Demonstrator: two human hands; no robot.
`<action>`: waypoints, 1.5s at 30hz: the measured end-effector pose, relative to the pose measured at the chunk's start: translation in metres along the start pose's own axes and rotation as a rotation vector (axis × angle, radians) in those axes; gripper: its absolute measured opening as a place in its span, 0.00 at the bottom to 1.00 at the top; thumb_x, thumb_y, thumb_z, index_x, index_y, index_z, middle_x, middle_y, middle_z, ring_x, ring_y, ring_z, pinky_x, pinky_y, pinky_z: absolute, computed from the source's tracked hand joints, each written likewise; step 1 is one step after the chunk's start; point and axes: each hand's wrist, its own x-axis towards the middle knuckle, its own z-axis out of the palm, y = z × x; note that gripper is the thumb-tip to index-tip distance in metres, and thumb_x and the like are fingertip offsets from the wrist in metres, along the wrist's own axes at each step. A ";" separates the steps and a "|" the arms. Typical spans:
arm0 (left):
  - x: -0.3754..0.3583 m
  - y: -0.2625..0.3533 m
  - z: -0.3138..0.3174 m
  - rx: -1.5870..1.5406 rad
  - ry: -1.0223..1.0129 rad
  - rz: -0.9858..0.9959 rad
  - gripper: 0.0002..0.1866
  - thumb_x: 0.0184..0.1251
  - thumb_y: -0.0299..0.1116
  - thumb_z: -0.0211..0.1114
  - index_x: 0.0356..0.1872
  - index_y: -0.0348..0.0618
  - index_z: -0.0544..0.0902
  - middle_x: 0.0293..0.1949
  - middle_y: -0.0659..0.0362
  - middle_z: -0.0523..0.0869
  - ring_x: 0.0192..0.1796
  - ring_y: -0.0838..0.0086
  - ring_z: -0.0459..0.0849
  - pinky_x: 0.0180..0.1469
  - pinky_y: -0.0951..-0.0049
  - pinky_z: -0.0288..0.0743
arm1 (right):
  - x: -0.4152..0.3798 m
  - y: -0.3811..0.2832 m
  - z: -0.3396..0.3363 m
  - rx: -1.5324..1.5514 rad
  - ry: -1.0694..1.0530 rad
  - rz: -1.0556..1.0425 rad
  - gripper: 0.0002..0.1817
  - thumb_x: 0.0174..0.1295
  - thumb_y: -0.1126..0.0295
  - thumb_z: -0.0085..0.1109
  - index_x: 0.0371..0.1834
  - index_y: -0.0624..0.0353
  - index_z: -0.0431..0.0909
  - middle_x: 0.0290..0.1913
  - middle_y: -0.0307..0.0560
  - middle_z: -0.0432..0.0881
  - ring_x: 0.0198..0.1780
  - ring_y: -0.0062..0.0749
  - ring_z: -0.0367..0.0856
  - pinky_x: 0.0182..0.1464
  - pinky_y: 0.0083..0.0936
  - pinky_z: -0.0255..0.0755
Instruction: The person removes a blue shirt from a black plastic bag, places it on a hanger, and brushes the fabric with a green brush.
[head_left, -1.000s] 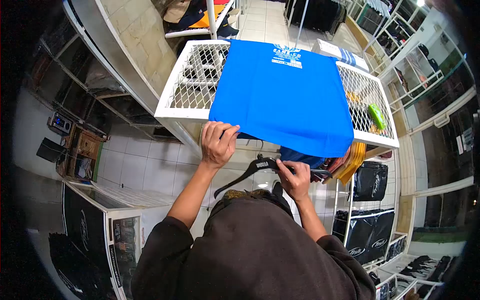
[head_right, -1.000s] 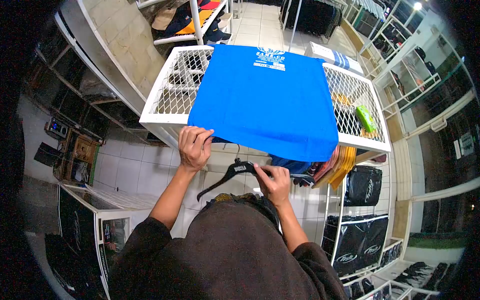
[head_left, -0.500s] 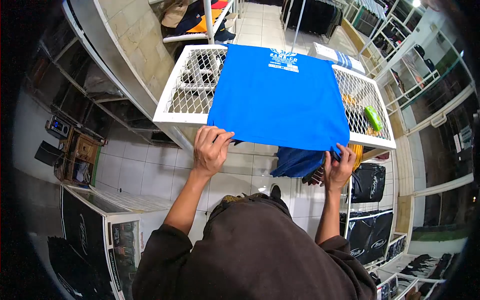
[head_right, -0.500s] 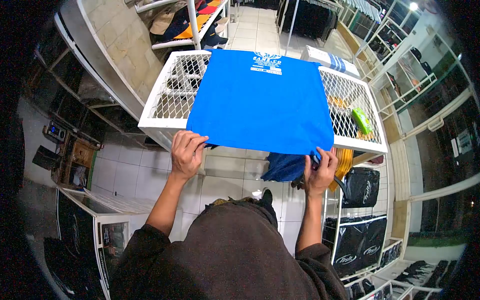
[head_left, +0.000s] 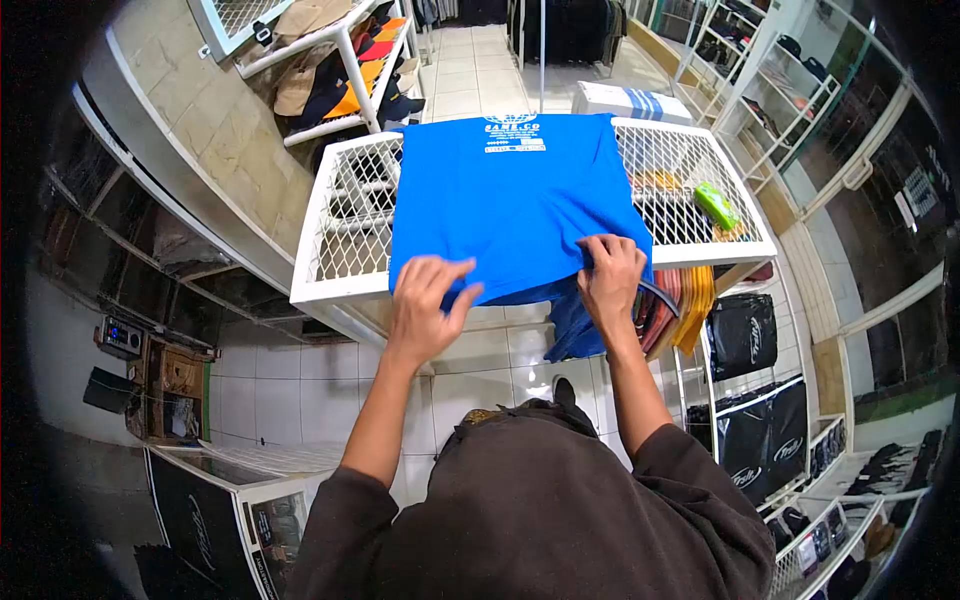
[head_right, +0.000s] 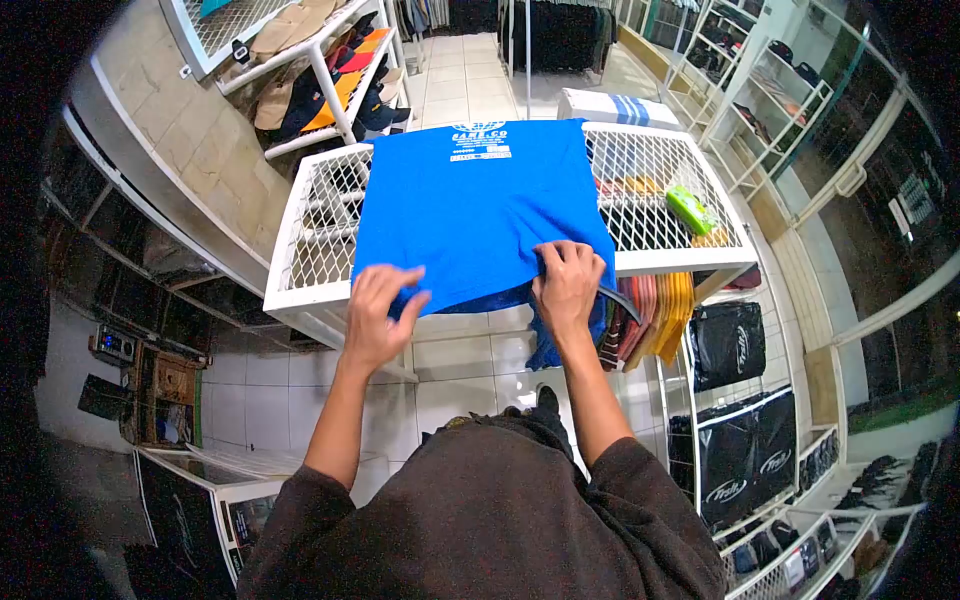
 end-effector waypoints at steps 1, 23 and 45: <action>0.014 -0.008 0.010 0.001 0.007 -0.003 0.13 0.64 0.36 0.74 0.47 0.44 0.89 0.39 0.57 0.85 0.46 0.58 0.82 0.55 0.59 0.73 | 0.000 0.001 -0.001 -0.085 0.028 -0.054 0.26 0.44 0.82 0.64 0.51 0.53 0.83 0.48 0.50 0.83 0.54 0.52 0.78 0.55 0.37 0.73; 0.018 -0.041 0.069 0.296 0.060 -0.354 0.10 0.68 0.38 0.70 0.45 0.47 0.88 0.42 0.56 0.83 0.49 0.59 0.80 0.51 0.57 0.71 | -0.061 0.107 -0.101 -0.171 -0.073 0.399 0.17 0.55 0.74 0.64 0.49 0.55 0.83 0.44 0.52 0.85 0.45 0.55 0.86 0.51 0.45 0.79; 0.036 -0.039 0.071 0.337 -0.052 -0.299 0.26 0.63 0.55 0.73 0.47 0.41 0.84 0.44 0.51 0.84 0.50 0.56 0.82 0.54 0.56 0.74 | 0.059 0.052 0.006 -0.047 -0.381 0.019 0.26 0.53 0.55 0.79 0.52 0.56 0.84 0.47 0.59 0.83 0.53 0.56 0.81 0.55 0.47 0.77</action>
